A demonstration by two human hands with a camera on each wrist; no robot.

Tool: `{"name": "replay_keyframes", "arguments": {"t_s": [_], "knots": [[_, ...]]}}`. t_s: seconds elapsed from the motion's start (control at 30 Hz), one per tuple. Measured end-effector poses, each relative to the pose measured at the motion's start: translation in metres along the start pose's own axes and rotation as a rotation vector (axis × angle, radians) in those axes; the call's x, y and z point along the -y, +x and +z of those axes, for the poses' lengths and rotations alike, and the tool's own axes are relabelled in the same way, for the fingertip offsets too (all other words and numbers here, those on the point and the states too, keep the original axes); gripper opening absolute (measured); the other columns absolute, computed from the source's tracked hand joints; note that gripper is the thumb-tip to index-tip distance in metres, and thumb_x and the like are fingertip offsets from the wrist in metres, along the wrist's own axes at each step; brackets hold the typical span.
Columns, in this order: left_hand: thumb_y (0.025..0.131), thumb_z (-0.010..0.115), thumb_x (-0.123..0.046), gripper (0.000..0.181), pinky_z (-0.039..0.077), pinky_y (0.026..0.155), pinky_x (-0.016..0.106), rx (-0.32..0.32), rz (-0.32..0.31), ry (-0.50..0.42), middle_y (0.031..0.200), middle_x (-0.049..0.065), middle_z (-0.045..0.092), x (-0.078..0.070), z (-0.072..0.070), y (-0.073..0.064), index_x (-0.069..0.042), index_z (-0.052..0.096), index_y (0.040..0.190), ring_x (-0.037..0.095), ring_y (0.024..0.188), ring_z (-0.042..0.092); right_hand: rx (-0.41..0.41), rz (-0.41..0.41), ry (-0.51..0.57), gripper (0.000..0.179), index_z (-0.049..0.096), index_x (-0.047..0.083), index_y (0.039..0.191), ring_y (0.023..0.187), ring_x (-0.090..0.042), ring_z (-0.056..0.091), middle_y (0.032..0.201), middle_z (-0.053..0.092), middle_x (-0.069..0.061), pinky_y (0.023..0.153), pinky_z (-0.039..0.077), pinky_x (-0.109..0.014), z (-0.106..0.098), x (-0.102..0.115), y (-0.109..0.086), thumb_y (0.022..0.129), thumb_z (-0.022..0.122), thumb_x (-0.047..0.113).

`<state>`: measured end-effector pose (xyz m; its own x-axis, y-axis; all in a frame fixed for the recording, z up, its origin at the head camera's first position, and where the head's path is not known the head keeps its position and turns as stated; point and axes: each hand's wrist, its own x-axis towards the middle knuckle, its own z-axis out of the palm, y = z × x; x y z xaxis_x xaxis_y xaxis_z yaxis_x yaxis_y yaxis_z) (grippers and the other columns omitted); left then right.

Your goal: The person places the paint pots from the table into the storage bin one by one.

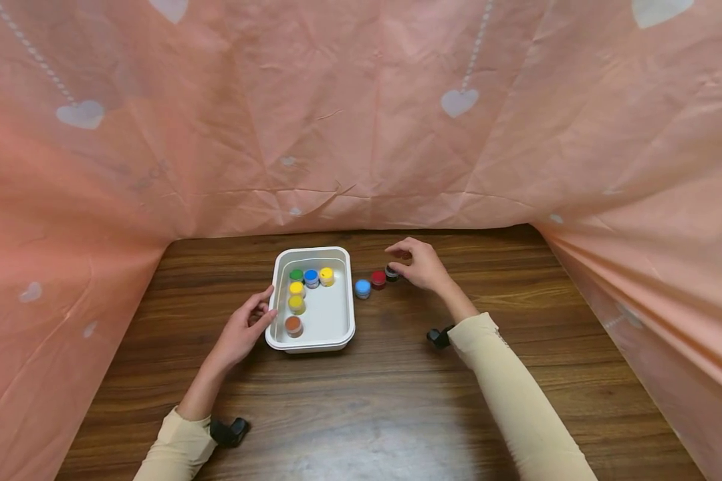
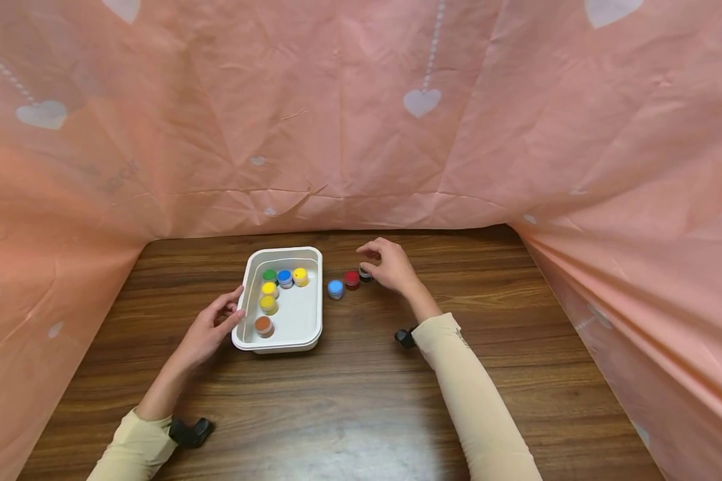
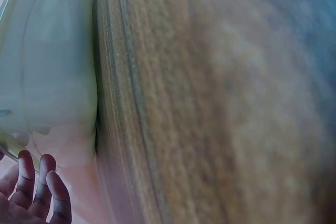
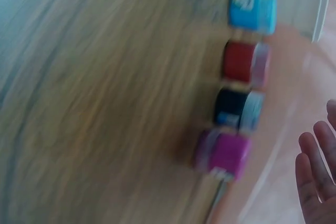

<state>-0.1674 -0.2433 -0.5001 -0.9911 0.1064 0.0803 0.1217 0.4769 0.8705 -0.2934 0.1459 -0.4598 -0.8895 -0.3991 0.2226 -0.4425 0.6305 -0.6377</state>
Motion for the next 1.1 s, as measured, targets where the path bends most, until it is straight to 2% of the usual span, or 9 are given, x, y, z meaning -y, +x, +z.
{"name": "replay_keyframes", "arguments": {"t_s": [0.27, 0.57, 0.8, 1.1], "knots": [[0.104, 0.064, -0.014, 0.055, 0.046, 0.076, 0.022, 0.010, 0.019, -0.039, 0.108, 0.015, 0.058, 0.000, -0.003, -0.001, 0.000, 0.046, 0.154, 0.010, 0.092, 0.052, 0.011, 0.117, 0.004, 0.033, 0.070, -0.002, 0.125, 0.113, -0.038, 0.067, 0.120, 0.068, -0.021, 0.098, 0.055, -0.049, -0.005, -0.032, -0.011, 0.094, 0.075, 0.010], [0.105, 0.062, -0.018, 0.054, 0.046, 0.076, 0.021, 0.016, 0.008, -0.014, 0.106, 0.012, 0.058, 0.002, -0.002, -0.001, -0.002, 0.047, 0.154, 0.010, 0.091, 0.053, 0.073, 0.210, 0.001, 0.041, 0.066, -0.004, 0.131, 0.113, -0.041, 0.065, 0.125, 0.066, -0.025, 0.101, 0.052, -0.052, -0.004, -0.043, -0.017, 0.094, 0.076, 0.011], [0.105, 0.063, -0.018, 0.053, 0.046, 0.073, 0.022, 0.009, 0.022, -0.003, 0.104, 0.010, 0.057, 0.004, -0.002, -0.001, -0.002, 0.047, 0.153, 0.011, 0.089, 0.054, 0.099, 0.228, -0.017, 0.040, 0.066, -0.004, 0.130, 0.112, -0.039, 0.064, 0.123, 0.066, -0.024, 0.100, 0.051, -0.051, 0.000, -0.045, -0.016, 0.094, 0.076, 0.011], [0.105, 0.063, -0.017, 0.054, 0.046, 0.074, 0.022, 0.009, -0.001, -0.003, 0.106, 0.014, 0.058, 0.002, -0.002, -0.001, -0.002, 0.047, 0.153, 0.012, 0.090, 0.053, 0.113, 0.216, -0.048, 0.034, 0.071, -0.001, 0.125, 0.110, -0.037, 0.065, 0.119, 0.069, -0.022, 0.097, 0.052, -0.050, 0.001, -0.046, -0.014, 0.094, 0.076, 0.013]]}}
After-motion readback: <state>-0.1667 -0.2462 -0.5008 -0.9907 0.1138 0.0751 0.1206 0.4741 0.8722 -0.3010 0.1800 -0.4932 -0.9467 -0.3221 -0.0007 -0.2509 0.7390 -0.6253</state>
